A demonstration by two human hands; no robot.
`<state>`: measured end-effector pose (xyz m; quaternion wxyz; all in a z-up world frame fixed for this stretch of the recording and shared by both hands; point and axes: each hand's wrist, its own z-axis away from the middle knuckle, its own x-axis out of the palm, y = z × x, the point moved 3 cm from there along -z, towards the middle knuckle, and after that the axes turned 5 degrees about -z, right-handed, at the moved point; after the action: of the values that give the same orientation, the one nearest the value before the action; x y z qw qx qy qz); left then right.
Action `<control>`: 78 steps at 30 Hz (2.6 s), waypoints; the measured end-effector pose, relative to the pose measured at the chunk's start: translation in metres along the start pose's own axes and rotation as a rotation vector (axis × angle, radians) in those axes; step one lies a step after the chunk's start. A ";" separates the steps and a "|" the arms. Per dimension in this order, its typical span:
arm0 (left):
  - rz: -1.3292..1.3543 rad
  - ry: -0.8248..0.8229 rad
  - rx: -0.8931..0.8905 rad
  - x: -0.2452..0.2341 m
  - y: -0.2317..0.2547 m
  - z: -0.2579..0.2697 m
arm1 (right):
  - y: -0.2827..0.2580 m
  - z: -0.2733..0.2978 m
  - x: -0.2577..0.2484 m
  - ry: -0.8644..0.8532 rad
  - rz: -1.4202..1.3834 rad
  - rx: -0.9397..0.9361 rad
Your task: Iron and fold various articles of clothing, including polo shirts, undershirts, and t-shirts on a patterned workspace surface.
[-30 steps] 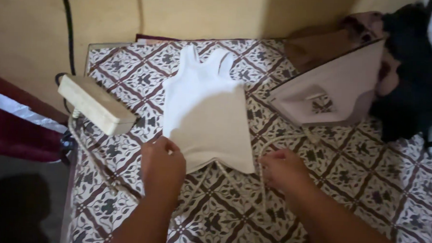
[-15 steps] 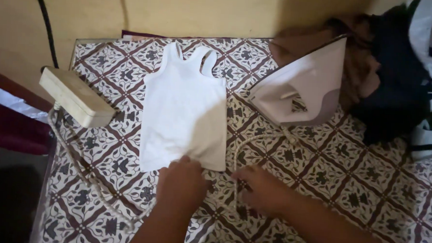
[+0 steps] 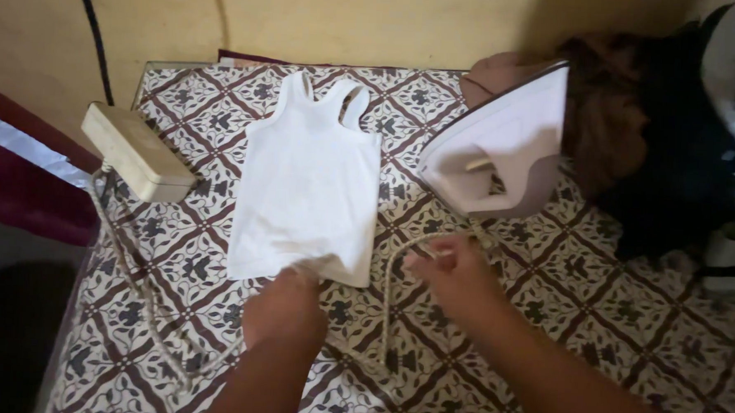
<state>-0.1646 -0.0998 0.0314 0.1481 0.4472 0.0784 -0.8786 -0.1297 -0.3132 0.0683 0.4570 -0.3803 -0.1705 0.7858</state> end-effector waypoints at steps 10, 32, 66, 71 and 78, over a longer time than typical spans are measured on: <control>0.233 0.389 0.035 -0.027 0.038 0.003 | 0.029 -0.066 -0.079 0.392 -0.837 -0.004; 0.735 0.305 -0.380 0.033 -0.112 -0.091 | -0.118 -0.017 0.012 0.105 0.336 -0.586; 0.915 -0.017 -0.342 0.014 -0.172 -0.093 | -0.159 -0.036 0.129 0.063 0.978 -0.558; 0.898 -0.049 -0.329 0.015 -0.174 -0.101 | -0.155 -0.009 0.141 -0.074 0.979 -0.430; 0.842 -0.067 -0.345 0.010 -0.174 -0.106 | -0.180 -0.043 0.120 0.057 0.976 -0.473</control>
<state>-0.1466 0.0907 -0.0378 0.5672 0.3804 0.0300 -0.7298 -0.0268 -0.1204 0.0974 -0.0543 -0.5287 -0.1339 0.8364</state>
